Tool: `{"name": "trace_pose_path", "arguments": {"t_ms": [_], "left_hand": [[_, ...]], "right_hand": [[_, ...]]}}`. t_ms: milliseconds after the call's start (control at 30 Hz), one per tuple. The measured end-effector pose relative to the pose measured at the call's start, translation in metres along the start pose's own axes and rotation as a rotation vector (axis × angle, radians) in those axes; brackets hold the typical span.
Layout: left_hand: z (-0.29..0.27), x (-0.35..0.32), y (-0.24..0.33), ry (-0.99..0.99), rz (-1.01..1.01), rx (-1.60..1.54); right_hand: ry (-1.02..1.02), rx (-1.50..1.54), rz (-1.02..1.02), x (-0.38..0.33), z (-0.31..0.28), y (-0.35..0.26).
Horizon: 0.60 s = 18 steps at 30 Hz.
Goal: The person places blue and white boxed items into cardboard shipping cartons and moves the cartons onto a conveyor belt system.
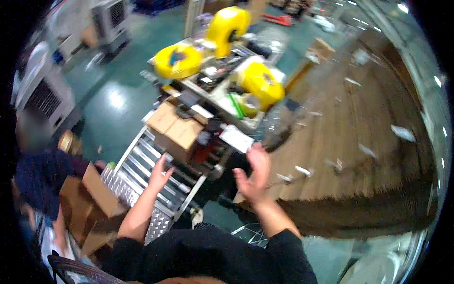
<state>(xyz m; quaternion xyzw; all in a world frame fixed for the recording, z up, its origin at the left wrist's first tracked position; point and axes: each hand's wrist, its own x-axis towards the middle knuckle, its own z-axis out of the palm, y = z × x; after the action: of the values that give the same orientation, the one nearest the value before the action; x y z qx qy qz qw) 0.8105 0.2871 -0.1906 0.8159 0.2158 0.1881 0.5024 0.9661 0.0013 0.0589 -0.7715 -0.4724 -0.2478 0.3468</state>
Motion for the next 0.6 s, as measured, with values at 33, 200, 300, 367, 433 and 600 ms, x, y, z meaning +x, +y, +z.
{"name": "trace_pose_path", "arguments": {"t_ms": [33, 200, 300, 367, 433, 600], "left_hand": [[-0.009, -0.037, -0.006, -0.121, -0.050, 0.157], [-0.026, -0.270, -0.082, -0.265, -0.534, 0.361], [-0.029, -0.350, -0.100, -0.190, -0.655, 0.355], [-0.046, -0.386, -0.105, -0.088, -0.716, 0.332], [-0.060, -0.408, -0.113, 0.012, -0.725, 0.274], [-0.085, -0.421, -0.120, 0.128, -0.516, 0.155]], "right_hand": [[0.197, -0.108, -0.191, 0.011, -0.050, 0.005], [0.744, -1.305, -0.403, 0.107, -0.304, -0.069], [0.386, -1.466, 0.264, 0.129, -0.407, -0.063], [0.145, -1.256, 0.427, 0.133, -0.417, -0.035], [0.129, -1.208, 0.326, 0.123, -0.415, -0.027], [0.329, -1.100, -0.105, 0.096, -0.401, -0.088]]}}
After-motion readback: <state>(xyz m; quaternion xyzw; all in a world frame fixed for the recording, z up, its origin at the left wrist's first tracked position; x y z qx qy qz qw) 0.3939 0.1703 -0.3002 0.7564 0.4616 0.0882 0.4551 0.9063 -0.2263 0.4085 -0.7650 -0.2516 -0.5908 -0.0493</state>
